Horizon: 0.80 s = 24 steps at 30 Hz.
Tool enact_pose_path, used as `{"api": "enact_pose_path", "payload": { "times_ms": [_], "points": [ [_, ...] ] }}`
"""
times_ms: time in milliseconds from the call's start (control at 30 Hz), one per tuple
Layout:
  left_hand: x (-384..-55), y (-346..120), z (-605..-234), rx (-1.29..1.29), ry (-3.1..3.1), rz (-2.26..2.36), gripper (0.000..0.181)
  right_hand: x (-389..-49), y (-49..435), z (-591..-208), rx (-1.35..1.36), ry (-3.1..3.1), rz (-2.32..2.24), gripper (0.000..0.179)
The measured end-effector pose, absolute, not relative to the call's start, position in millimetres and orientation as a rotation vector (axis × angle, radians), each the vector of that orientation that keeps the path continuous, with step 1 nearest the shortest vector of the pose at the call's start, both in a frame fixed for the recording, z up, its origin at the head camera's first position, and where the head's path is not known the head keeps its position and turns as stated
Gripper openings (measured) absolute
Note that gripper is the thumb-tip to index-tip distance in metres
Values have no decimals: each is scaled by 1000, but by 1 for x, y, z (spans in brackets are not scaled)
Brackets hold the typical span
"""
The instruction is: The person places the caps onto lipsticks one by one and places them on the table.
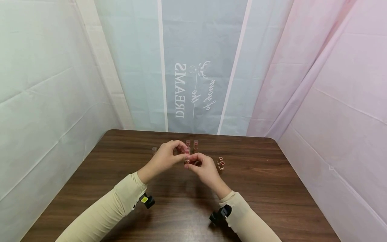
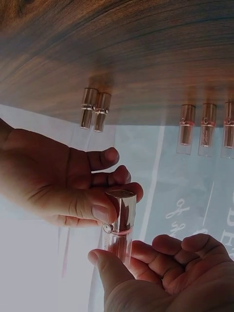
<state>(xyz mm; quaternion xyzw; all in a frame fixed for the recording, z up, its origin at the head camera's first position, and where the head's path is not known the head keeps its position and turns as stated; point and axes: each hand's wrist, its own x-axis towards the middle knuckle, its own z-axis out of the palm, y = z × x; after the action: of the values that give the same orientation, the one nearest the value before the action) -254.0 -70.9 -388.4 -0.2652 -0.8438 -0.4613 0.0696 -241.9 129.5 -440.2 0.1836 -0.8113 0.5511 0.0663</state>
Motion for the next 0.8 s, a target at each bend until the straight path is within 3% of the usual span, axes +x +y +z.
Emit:
{"api": "enact_pose_path", "payload": {
  "times_ms": [467,700,800],
  "points": [
    [-250,-72,-388,-787,-2541,-1410,15,-241,128,-438,548,-2458,1682,21],
    [-250,-76,-392,-794,-2521,-1358,18,-218,124,-407,589,-2491,1655,17],
    [-250,-80,-396,-784,-2523,-1337,22,-225,125,-413,580,-2497,1656,19]
  ]
}}
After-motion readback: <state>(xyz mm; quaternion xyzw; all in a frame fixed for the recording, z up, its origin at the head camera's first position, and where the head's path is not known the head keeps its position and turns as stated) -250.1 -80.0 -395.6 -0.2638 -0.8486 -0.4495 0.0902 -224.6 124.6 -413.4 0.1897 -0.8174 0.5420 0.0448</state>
